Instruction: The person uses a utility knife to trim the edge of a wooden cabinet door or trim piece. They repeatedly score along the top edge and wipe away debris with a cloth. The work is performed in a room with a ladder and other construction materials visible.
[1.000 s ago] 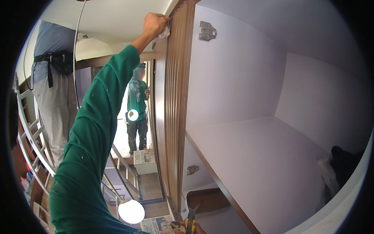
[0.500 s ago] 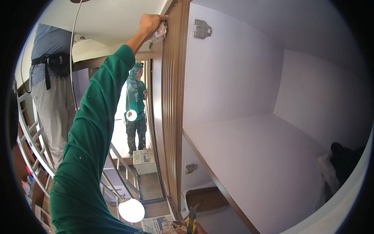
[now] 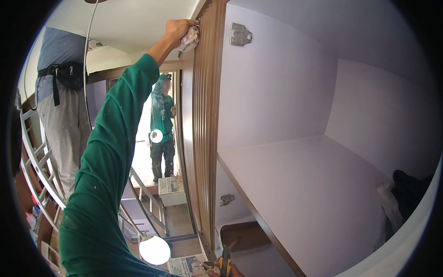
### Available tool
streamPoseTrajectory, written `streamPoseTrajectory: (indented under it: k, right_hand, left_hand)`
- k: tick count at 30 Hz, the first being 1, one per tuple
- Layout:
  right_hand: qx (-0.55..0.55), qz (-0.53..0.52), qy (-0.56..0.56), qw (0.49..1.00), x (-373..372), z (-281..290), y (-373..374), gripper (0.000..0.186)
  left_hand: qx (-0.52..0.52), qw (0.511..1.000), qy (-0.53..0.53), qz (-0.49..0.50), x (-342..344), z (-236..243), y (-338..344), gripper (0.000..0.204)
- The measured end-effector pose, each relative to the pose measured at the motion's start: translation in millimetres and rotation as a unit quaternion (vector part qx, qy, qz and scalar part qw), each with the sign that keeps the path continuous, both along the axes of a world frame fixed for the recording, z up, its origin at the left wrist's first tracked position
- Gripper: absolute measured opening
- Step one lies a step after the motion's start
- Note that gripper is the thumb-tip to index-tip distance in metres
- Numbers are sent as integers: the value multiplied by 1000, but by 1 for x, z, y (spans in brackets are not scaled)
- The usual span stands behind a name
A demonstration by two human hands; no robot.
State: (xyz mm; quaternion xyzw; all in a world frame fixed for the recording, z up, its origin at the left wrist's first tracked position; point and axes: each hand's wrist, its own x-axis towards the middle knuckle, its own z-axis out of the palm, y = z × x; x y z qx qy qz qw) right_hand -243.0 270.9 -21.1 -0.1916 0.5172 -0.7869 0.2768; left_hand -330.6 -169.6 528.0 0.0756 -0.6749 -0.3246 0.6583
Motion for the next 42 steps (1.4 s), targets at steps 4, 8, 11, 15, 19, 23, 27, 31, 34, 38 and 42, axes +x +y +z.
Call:
streamPoseTrajectory:
  k: [4,8,11,15,19,23,27,31,34,38,42]
  right_hand:
    - [3,1,4,1000,-2,-1,2,19]
    - [-3,4,-3,1000,-2,-3,3,20]
    - [5,8,-1,1000,-3,-5,3,21]
    - [14,7,-13,1000,-4,-3,1,21]
    - [22,14,-9,1000,-4,2,-1,20]
    - [33,11,-23,999,-2,3,-2,19]
    - [27,4,-16,1000,0,0,-3,20]
    - [57,10,14,998,2,-1,2,20]
    - [76,10,29,997,6,2,5,20]
    - [10,22,45,999,11,12,-1,21]
    - [-84,30,78,993,5,31,-10,26]
  left_hand:
    - [5,1000,1,-14,-3,8,-7,17]
    - [87,995,2,-59,-8,16,-9,15]
    - [111,989,-3,-100,-8,19,-11,21]
    - [190,953,-57,-229,-6,17,-16,21]
    - [181,948,-48,-257,-8,15,-17,19]
    - [162,967,-2,-195,-9,13,-12,21]
    - [168,950,-20,-263,-4,10,-25,21]
    - [145,926,0,-348,7,6,-51,18]
    - [89,909,50,-403,26,-22,-37,15]
    - [58,877,72,-472,73,-144,64,13]
    - [57,964,39,-258,125,-309,186,20]
